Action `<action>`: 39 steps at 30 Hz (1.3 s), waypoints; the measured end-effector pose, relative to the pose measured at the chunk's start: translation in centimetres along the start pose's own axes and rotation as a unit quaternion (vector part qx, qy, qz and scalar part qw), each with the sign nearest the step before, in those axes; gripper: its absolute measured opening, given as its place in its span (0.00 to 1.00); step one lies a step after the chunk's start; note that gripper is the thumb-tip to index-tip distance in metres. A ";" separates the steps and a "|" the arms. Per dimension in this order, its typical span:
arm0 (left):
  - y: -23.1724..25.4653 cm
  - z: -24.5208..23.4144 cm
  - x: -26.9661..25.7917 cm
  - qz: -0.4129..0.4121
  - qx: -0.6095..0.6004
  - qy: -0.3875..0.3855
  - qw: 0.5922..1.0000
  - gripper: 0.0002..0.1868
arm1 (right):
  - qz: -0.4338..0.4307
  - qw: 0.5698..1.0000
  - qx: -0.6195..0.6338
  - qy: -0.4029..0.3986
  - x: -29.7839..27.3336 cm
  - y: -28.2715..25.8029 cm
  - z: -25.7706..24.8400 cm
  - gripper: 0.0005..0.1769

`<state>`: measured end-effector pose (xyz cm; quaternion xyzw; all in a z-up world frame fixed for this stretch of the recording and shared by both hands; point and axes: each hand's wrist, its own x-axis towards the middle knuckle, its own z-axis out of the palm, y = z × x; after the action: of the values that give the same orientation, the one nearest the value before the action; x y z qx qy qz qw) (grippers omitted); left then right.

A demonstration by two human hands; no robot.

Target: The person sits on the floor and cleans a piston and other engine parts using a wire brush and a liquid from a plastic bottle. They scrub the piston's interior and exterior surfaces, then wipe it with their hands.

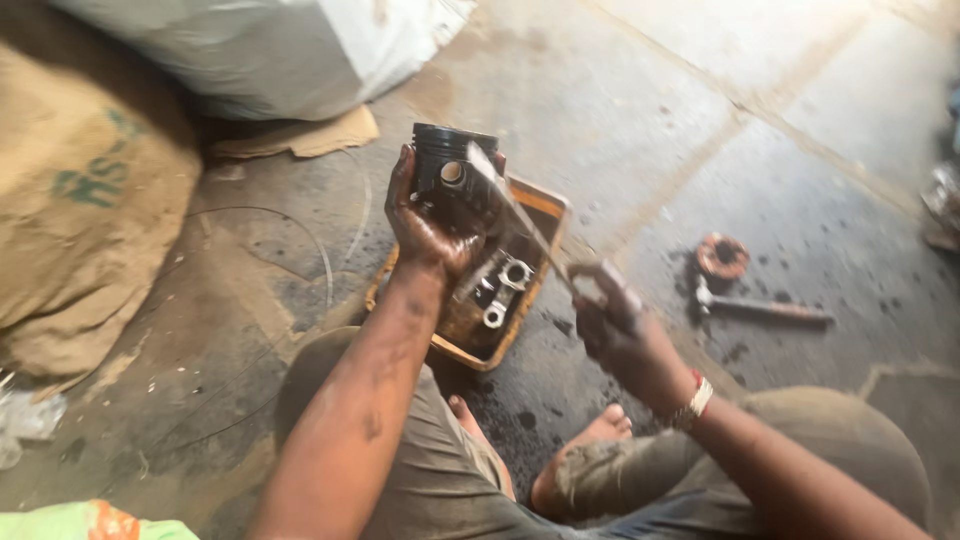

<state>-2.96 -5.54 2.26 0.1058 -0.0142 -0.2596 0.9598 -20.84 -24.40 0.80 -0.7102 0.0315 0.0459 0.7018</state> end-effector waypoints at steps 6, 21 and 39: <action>2.3 -2.5 2.2 0.102 0.078 -0.011 0.992 0.40 | 0.139 0.990 0.030 -0.009 0.4 -1.5 2.1 0.21; 1.7 -4.0 2.1 0.112 0.034 0.001 0.993 0.35 | 0.179 0.980 0.091 -0.015 0.8 -2.3 2.9 0.19; 2.9 -7.3 3.8 0.108 0.172 -0.007 0.979 0.40 | 0.291 0.950 0.109 -0.025 1.7 -2.7 -1.1 0.24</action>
<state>2.34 -3.55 -4.40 0.2649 -0.0770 -0.1486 0.9496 -18.88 -25.40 3.28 -0.5881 0.2246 0.2622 0.7314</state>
